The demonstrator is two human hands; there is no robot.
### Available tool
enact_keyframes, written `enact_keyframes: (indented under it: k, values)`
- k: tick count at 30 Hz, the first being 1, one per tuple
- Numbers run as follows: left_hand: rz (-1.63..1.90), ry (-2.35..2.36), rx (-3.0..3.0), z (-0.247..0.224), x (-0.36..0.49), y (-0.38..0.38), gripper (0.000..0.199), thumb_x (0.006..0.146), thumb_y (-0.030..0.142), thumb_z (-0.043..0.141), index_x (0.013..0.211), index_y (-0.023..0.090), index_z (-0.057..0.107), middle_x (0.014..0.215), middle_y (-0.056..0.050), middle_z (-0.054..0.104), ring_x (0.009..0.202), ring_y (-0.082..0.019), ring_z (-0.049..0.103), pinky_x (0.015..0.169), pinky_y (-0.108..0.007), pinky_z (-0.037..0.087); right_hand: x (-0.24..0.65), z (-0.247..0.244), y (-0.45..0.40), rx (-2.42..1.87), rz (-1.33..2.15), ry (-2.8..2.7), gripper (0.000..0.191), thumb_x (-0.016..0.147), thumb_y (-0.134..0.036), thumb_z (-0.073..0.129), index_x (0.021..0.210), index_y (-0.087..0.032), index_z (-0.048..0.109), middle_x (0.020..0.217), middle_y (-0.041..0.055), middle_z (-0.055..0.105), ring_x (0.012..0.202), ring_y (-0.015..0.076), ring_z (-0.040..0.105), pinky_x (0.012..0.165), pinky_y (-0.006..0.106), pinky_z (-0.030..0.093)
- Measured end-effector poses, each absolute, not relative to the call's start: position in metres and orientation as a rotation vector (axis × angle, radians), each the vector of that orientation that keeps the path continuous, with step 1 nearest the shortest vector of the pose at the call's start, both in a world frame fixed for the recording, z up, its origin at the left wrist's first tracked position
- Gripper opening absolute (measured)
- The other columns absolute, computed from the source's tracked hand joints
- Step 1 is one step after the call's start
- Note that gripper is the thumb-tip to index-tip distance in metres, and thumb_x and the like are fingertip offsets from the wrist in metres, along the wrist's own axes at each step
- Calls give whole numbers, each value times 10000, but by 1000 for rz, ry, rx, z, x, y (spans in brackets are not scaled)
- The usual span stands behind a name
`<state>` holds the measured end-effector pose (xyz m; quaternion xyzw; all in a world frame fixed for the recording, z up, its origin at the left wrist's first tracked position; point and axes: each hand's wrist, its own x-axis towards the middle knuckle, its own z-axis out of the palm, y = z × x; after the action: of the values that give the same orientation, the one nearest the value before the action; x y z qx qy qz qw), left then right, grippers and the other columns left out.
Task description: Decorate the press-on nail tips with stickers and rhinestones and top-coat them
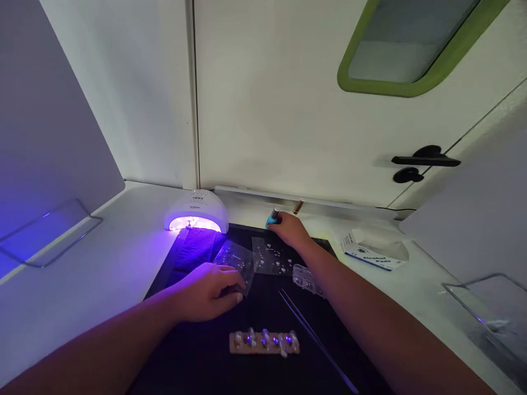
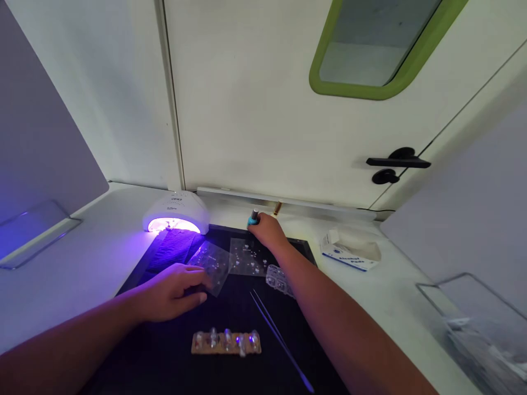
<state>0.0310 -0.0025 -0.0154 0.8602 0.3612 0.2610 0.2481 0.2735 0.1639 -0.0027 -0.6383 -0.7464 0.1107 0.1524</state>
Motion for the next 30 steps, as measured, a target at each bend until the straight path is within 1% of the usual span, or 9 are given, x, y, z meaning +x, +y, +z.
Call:
enact_keyframes:
  k: [7,9,11,12,15,18,20,24,30]
  values:
    - [733,993,2322,-21,25,-3,160,913,251,528,961,179,663,821,-19,670,702,-149,600,651,-268,442,266,10,140,-1733,285,-2153,322,946,-359,605,1197,-157,608,1188,87,646,1013,211,654,860,423,570]
    - [746,1003,2309,-23,23,-3,161,918,255,524,958,179,660,809,-18,663,707,-151,596,657,-271,443,266,16,123,-1666,298,-2172,281,936,-363,617,1113,-146,632,1080,65,670,928,187,659,821,394,565]
    - [759,1011,2299,-25,22,-2,165,923,255,517,969,182,659,811,-17,661,725,-154,596,670,-276,445,268,21,99,-1575,317,-2198,214,869,-312,675,991,-138,659,919,43,685,818,178,647,773,351,531]
    - [764,1015,2297,-26,21,-1,170,926,253,513,975,184,659,815,-17,659,732,-155,595,677,-280,447,269,23,85,-1526,319,-2211,192,838,-294,685,961,-149,663,879,34,679,795,180,635,749,336,510]
    - [786,1039,2299,-28,21,3,162,918,242,519,960,177,662,832,-26,652,784,-169,593,718,-302,453,273,24,45,-1381,327,-2267,176,777,-287,690,919,-191,651,863,15,647,777,179,603,711,311,461]
    - [816,1074,2313,-29,21,6,143,908,237,539,919,168,664,845,-39,643,848,-190,584,761,-329,450,276,20,20,-1262,347,-2350,134,716,-251,711,806,-200,626,785,0,600,765,178,566,701,300,424]
    - [836,1102,2321,-29,21,7,142,908,237,542,927,166,664,852,-40,641,866,-196,579,779,-342,448,276,14,15,-1203,353,-2397,122,711,-236,702,776,-196,607,759,1,583,771,184,542,706,303,407]
    - [871,1172,2312,-31,18,6,144,907,251,550,955,173,660,859,-29,631,854,-187,574,793,-343,452,276,2,16,-1111,377,-2503,134,706,-224,699,773,-181,591,758,25,588,800,204,508,716,314,385]
    - [925,1248,2258,-37,14,7,176,915,277,554,1000,168,663,867,-14,622,807,-160,575,755,-300,446,275,-5,18,-1020,363,-2646,161,710,-240,718,744,-174,575,731,31,573,772,200,457,702,316,346]
